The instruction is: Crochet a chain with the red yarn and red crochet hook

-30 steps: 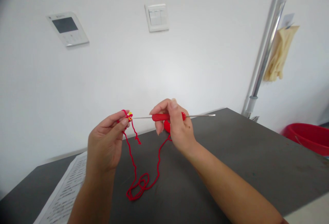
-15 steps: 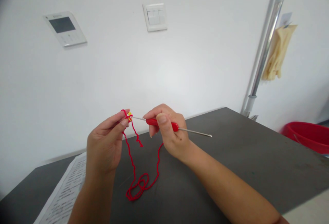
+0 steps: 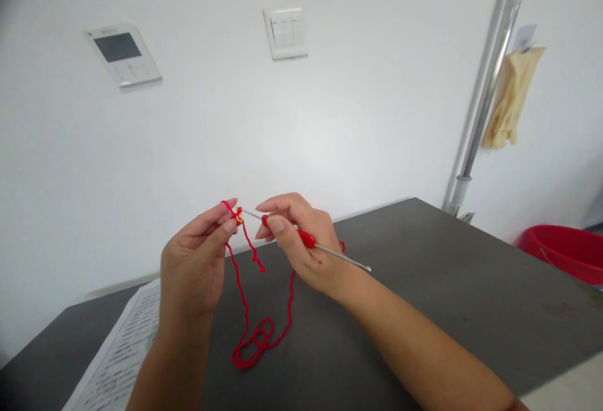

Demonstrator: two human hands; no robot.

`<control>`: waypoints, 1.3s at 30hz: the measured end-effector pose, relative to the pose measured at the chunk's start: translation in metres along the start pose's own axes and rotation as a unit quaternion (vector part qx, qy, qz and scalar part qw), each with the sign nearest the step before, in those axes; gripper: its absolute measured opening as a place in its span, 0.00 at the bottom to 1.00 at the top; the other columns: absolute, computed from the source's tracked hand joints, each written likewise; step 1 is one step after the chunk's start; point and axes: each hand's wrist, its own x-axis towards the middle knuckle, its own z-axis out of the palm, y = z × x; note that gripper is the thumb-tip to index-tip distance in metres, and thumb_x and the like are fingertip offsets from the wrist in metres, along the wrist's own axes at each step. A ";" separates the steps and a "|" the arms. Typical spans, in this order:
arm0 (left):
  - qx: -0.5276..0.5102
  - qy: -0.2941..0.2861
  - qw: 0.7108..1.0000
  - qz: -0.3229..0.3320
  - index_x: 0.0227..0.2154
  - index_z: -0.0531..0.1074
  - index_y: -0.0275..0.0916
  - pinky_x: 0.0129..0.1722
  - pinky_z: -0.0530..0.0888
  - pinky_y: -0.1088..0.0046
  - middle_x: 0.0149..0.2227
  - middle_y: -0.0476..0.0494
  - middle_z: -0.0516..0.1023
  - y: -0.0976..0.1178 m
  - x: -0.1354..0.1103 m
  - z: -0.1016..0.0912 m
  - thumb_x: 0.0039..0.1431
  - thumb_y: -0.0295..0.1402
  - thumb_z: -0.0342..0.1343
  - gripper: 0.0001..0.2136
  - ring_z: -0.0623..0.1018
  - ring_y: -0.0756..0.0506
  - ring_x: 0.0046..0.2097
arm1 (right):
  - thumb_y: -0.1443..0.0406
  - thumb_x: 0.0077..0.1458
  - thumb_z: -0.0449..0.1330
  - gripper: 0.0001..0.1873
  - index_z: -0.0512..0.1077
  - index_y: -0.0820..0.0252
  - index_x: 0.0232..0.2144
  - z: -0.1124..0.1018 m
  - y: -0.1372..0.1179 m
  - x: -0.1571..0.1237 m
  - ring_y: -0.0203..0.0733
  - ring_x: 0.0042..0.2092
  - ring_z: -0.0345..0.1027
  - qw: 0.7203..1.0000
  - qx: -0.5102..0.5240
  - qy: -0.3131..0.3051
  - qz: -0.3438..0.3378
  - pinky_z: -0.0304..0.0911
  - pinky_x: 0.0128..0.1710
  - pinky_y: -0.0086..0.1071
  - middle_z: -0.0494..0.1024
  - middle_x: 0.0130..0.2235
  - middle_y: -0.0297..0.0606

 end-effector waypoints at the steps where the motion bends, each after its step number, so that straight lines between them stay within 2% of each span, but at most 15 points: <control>1: -0.002 -0.003 1.000 -0.004 0.34 0.84 0.42 0.44 0.75 0.70 0.32 0.49 0.84 0.001 0.000 0.000 0.44 0.27 0.71 0.12 0.79 0.51 0.33 | 0.59 0.69 0.55 0.10 0.72 0.54 0.46 0.000 0.000 0.000 0.34 0.33 0.75 1.000 -0.010 -0.011 0.000 0.69 0.34 0.28 0.81 0.35 0.34; 5: -0.016 -0.025 0.999 -0.012 0.36 0.84 0.41 0.42 0.74 0.74 0.27 0.52 0.80 0.003 0.000 -0.002 0.43 0.27 0.71 0.14 0.77 0.53 0.32 | 0.67 0.65 0.59 0.04 0.74 0.56 0.40 0.002 -0.004 0.005 0.34 0.34 0.73 0.997 -0.060 -0.038 -0.032 0.67 0.34 0.29 0.80 0.36 0.35; 8: -0.029 -0.037 0.999 -0.020 0.37 0.84 0.41 0.40 0.73 0.75 0.28 0.53 0.79 0.006 -0.001 -0.004 0.43 0.26 0.71 0.15 0.75 0.54 0.31 | 0.70 0.60 0.62 0.03 0.74 0.57 0.35 0.003 -0.006 0.011 0.35 0.34 0.70 0.993 -0.048 -0.060 -0.092 0.66 0.34 0.30 0.76 0.33 0.34; 10: -0.028 -0.054 0.998 -0.033 0.40 0.84 0.41 0.39 0.72 0.77 0.28 0.53 0.78 0.007 -0.001 -0.005 0.44 0.26 0.70 0.16 0.75 0.55 0.31 | 0.70 0.58 0.64 0.03 0.74 0.57 0.33 0.002 -0.006 0.015 0.35 0.34 0.69 0.990 -0.033 -0.084 -0.104 0.65 0.34 0.30 0.74 0.31 0.34; 14: -0.015 -0.101 0.993 -0.056 0.46 0.82 0.43 0.37 0.71 0.78 0.28 0.53 0.77 0.007 -0.001 -0.008 0.48 0.26 0.69 0.19 0.75 0.55 0.31 | 0.70 0.59 0.61 0.05 0.75 0.58 0.31 0.000 -0.005 0.017 0.35 0.33 0.67 0.991 -0.023 -0.113 -0.065 0.64 0.35 0.31 0.72 0.31 0.34; 18: -0.008 -0.131 0.990 -0.059 0.50 0.80 0.43 0.36 0.71 0.78 0.28 0.52 0.77 0.009 -0.001 -0.011 0.48 0.25 0.68 0.23 0.74 0.54 0.32 | 0.72 0.57 0.59 0.05 0.72 0.58 0.33 0.000 -0.001 0.014 0.35 0.32 0.66 0.995 -0.024 -0.101 0.000 0.63 0.32 0.29 0.72 0.31 0.33; 20: -0.004 -0.140 0.988 -0.064 0.51 0.79 0.43 0.34 0.71 0.79 0.28 0.51 0.77 0.011 -0.001 -0.012 0.48 0.25 0.68 0.24 0.74 0.54 0.31 | 0.74 0.56 0.58 0.07 0.70 0.58 0.32 0.001 0.000 0.013 0.35 0.32 0.66 0.995 -0.016 -0.099 0.007 0.62 0.31 0.28 0.71 0.32 0.32; 23: -0.002 -0.150 0.986 -0.069 0.51 0.79 0.43 0.33 0.70 0.79 0.28 0.51 0.77 0.014 0.000 -0.013 0.48 0.25 0.68 0.24 0.73 0.54 0.30 | 0.75 0.56 0.58 0.08 0.70 0.58 0.31 0.001 0.000 0.013 0.36 0.34 0.68 0.991 -0.021 -0.121 -0.043 0.65 0.33 0.30 0.73 0.32 0.35; 28: -0.005 -0.171 0.983 -0.061 0.50 0.80 0.45 0.36 0.71 0.79 0.28 0.52 0.76 0.014 0.001 -0.015 0.50 0.25 0.68 0.23 0.74 0.54 0.31 | 0.76 0.56 0.55 0.11 0.72 0.60 0.37 -0.001 0.000 0.015 0.38 0.35 0.71 0.974 -0.086 -0.155 -0.138 0.68 0.35 0.32 0.76 0.34 0.39; 32: 0.002 -0.194 0.979 -0.061 0.52 0.79 0.46 0.39 0.72 0.76 0.30 0.50 0.77 0.013 0.001 -0.017 0.51 0.26 0.68 0.24 0.74 0.53 0.33 | 0.76 0.58 0.54 0.11 0.70 0.58 0.40 -0.001 0.005 0.015 0.38 0.36 0.72 0.961 -0.143 -0.144 -0.187 0.69 0.36 0.32 0.77 0.34 0.39; 36: 0.027 -0.192 0.979 -0.062 0.54 0.77 0.44 0.39 0.72 0.74 0.31 0.49 0.77 0.015 -0.001 -0.017 0.51 0.28 0.67 0.25 0.74 0.51 0.34 | 0.71 0.58 0.61 0.10 0.70 0.57 0.42 -0.005 0.005 0.018 0.41 0.40 0.75 0.959 -0.158 -0.100 -0.213 0.72 0.38 0.34 0.80 0.39 0.42; 39: 0.039 -0.195 0.978 -0.060 0.55 0.76 0.43 0.40 0.73 0.71 0.31 0.48 0.77 0.017 -0.002 -0.017 0.50 0.29 0.68 0.26 0.75 0.49 0.35 | 0.72 0.57 0.64 0.10 0.73 0.57 0.41 -0.008 0.001 0.019 0.42 0.44 0.77 0.955 -0.161 -0.104 -0.225 0.73 0.42 0.35 0.82 0.43 0.46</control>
